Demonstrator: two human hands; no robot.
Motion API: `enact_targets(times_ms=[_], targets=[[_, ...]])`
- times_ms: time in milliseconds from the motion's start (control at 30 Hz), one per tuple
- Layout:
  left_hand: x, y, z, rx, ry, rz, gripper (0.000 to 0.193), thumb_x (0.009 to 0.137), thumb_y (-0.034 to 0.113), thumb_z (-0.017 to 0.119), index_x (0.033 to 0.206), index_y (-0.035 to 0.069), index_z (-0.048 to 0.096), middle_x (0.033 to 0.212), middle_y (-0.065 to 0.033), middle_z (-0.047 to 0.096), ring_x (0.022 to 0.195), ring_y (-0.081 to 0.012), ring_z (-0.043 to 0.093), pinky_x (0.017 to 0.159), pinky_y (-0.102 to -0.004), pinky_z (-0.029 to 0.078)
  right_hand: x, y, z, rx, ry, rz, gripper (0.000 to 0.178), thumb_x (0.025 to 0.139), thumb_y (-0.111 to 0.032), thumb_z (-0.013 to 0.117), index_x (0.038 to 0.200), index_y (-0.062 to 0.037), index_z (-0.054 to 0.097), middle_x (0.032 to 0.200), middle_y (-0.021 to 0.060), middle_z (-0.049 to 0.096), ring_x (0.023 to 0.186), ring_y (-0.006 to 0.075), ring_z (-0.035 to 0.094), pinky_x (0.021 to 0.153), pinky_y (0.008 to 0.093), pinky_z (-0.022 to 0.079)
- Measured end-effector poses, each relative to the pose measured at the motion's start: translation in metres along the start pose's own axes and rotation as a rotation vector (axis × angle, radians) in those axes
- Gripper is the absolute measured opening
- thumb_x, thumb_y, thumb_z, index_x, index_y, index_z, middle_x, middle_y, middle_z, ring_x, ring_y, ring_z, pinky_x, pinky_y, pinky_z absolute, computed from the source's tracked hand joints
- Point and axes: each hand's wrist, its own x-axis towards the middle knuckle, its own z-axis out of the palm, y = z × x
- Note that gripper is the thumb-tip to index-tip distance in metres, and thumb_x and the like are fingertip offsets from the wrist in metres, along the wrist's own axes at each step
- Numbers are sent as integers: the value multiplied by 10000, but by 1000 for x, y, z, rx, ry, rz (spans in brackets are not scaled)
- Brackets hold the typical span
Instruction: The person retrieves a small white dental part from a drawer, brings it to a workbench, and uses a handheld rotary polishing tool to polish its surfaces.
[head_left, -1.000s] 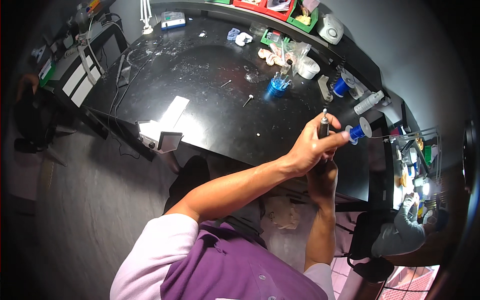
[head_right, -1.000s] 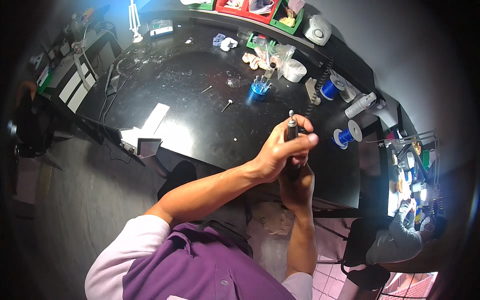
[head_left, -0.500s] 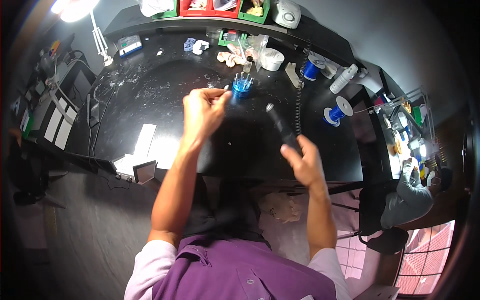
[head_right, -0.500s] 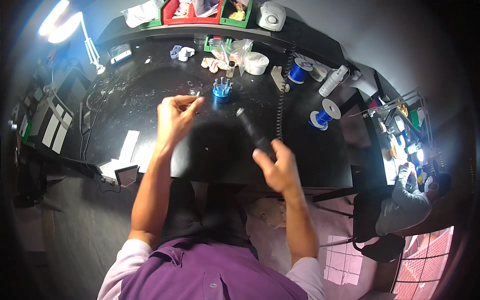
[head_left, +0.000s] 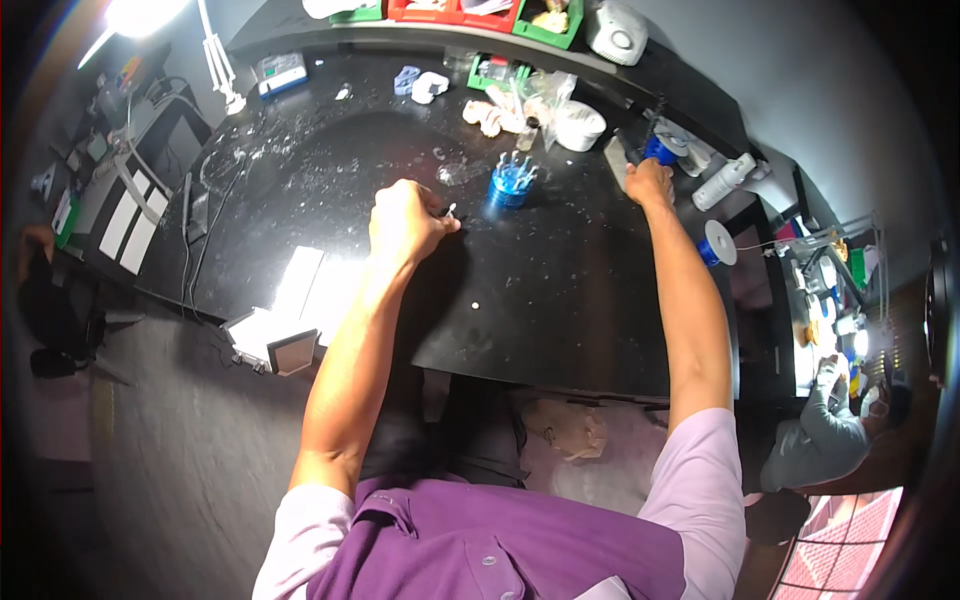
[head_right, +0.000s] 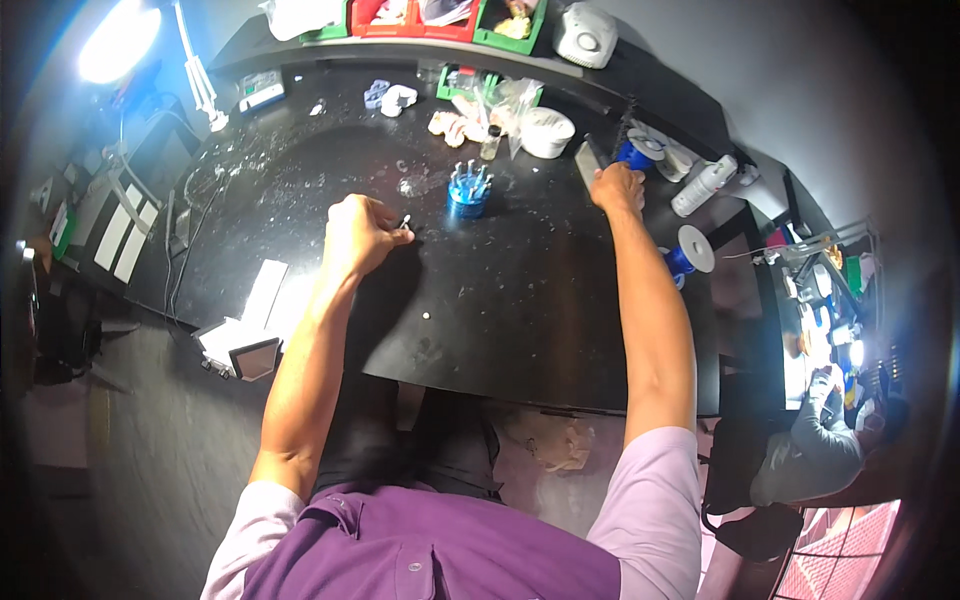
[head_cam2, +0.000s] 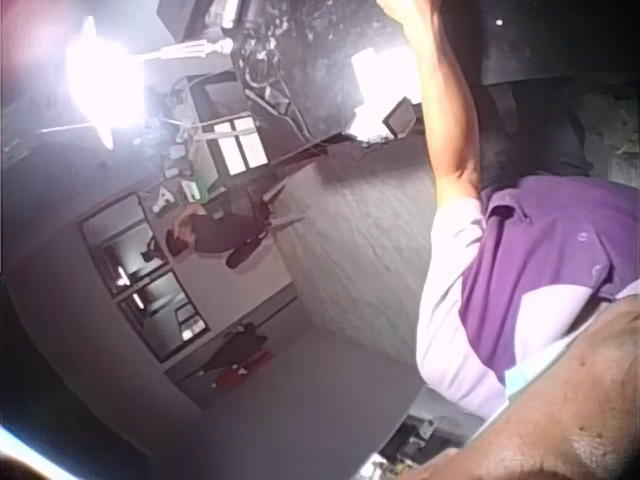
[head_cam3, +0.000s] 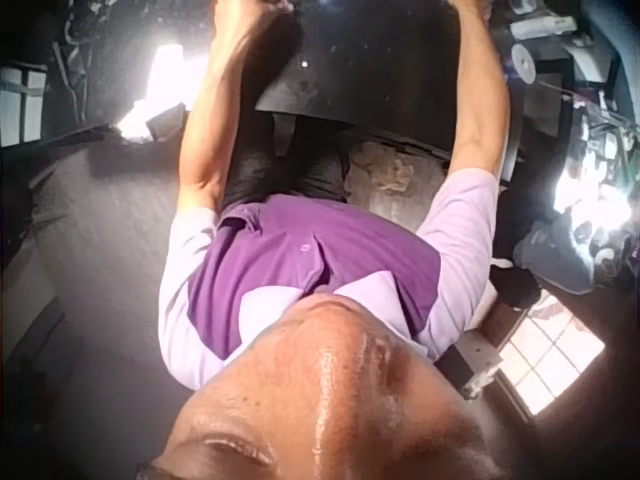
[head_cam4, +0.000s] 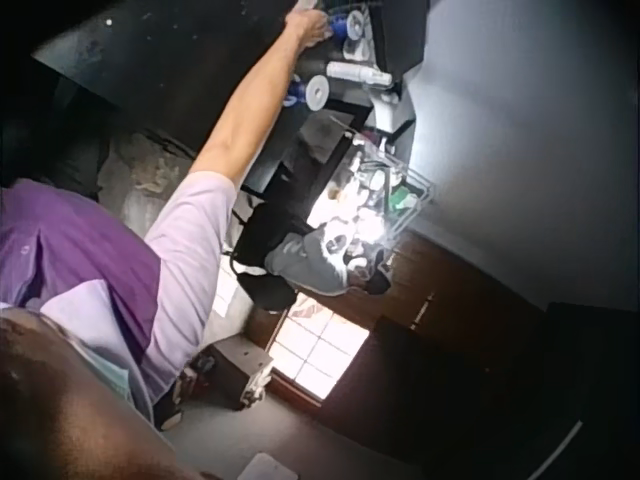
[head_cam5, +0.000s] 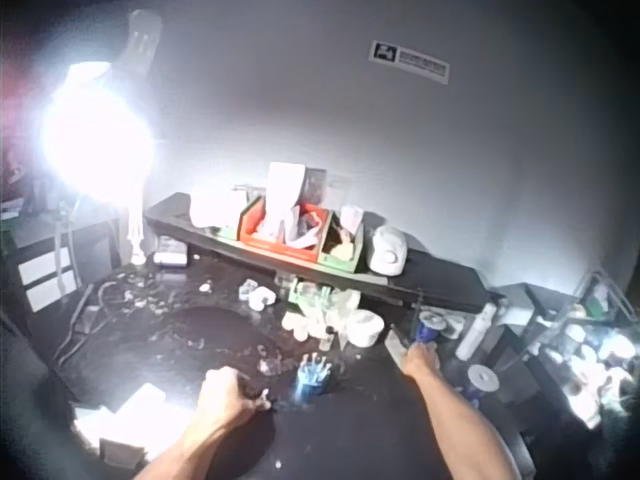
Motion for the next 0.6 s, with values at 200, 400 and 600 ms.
enact_targets(times_ms=[200,400,600], targets=[[0,-13,-6,34,-75,-28,302,641,187,913,863,26,787,826,-158,755,774,-256,750,764,-340,580,2,0,18,-44,14,-22,602,978,-408,585,1415,-16,453,1427,252,446,1311,419,491,1072,555,405],[0,-10,0,66,-44,0,242,709,185,861,895,43,797,832,-163,754,773,-258,747,752,-353,575,3,13,23,-59,251,-185,562,929,-426,645,1337,-57,536,1360,263,484,1244,437,516,1032,545,417],[-8,-10,0,159,23,18,206,772,198,816,924,62,792,856,-170,746,825,-304,737,756,-384,565,-142,-20,-9,639,-84,-795,126,831,-132,767,882,-34,707,821,65,650,722,139,625,670,284,506]])
